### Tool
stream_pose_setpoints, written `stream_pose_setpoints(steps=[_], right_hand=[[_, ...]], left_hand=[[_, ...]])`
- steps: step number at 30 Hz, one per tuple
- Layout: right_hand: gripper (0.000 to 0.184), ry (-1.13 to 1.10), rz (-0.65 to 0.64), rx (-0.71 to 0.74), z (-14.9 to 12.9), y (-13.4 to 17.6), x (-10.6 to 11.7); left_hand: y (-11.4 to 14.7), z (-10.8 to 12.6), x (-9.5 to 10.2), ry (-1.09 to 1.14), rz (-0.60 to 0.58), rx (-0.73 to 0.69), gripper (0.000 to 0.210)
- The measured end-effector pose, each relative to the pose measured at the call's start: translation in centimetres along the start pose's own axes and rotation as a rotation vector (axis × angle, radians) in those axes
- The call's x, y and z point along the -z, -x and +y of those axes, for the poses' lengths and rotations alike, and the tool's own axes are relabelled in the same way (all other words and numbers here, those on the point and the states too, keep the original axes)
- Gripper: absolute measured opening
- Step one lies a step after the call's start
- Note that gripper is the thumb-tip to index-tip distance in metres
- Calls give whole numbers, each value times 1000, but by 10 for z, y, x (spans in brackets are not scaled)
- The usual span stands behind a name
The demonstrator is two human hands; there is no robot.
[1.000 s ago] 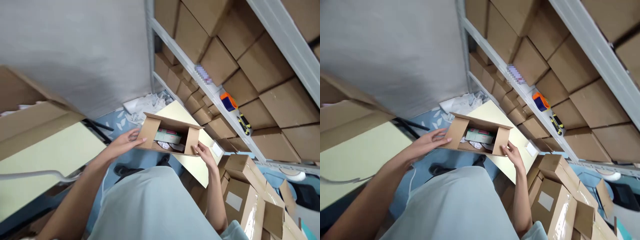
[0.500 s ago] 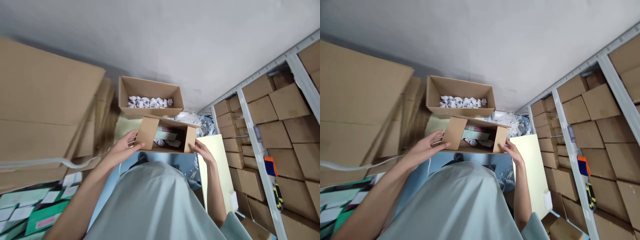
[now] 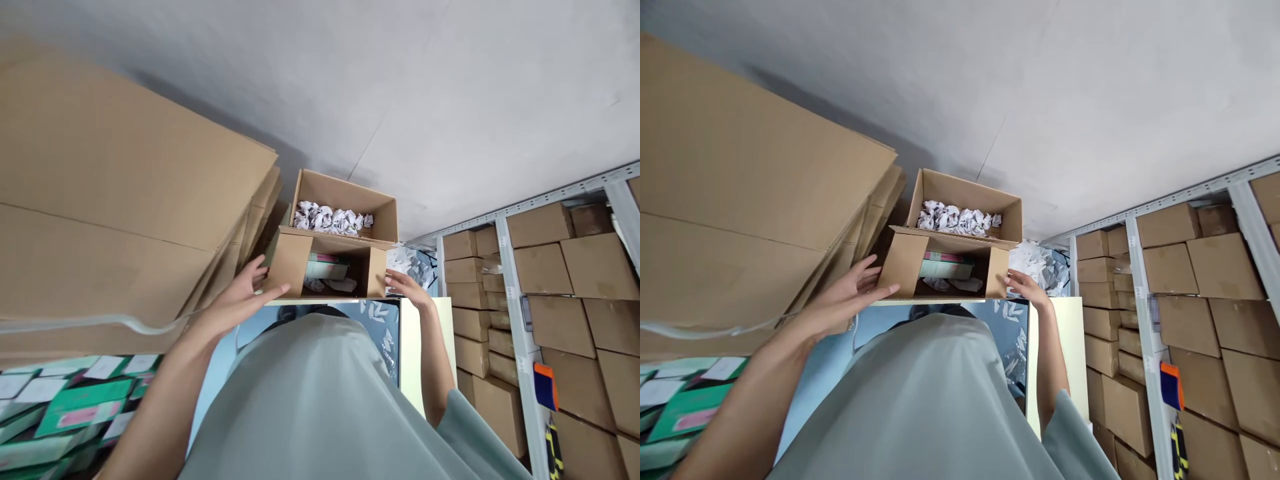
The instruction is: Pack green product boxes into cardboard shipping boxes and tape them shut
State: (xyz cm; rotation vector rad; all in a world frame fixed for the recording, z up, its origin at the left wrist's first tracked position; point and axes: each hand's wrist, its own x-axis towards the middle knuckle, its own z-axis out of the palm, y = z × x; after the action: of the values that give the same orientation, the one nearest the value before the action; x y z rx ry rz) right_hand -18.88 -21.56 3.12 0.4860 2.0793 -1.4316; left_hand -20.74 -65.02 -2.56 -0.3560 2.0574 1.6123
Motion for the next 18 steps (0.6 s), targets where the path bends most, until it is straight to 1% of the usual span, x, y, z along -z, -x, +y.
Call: stream_pose_setpoints(steps=[2,4,5,6,8,10,12,13,14,16,18], right_hand=[[81,105,101,6,-12,-11,26],[81,197,216,87,-32,-26,53],[80,233,253,141,-44,-36,65],[78,261,269,194,-56,-48,74],[75,317,229,280,-80,-80,84],[70,393,127,339,-99,-119,83],[65,494,9,359,-111,-164,72],[62,559,-53,340,-114,-188,65],[59,642,-115,317,-117,-211,56],[53,858,-189,267,-118,-253,39],[54,1058,-213,198,-118,-289,24]], left_hand=[[-6,19,5,48,8,8,116],[-17,39,7,45,69,-68,118],[-23,48,7,39,97,-108,119],[-31,56,6,30,118,-146,118],[-46,67,1,-19,139,-216,111],[-61,73,-5,-102,146,-276,94],[-70,73,-12,-157,164,-292,72],[-73,72,-14,-165,181,-284,64],[-74,70,-16,-161,205,-268,59],[-73,68,-19,-158,247,-225,56],[-69,65,-20,-181,273,-185,56]])
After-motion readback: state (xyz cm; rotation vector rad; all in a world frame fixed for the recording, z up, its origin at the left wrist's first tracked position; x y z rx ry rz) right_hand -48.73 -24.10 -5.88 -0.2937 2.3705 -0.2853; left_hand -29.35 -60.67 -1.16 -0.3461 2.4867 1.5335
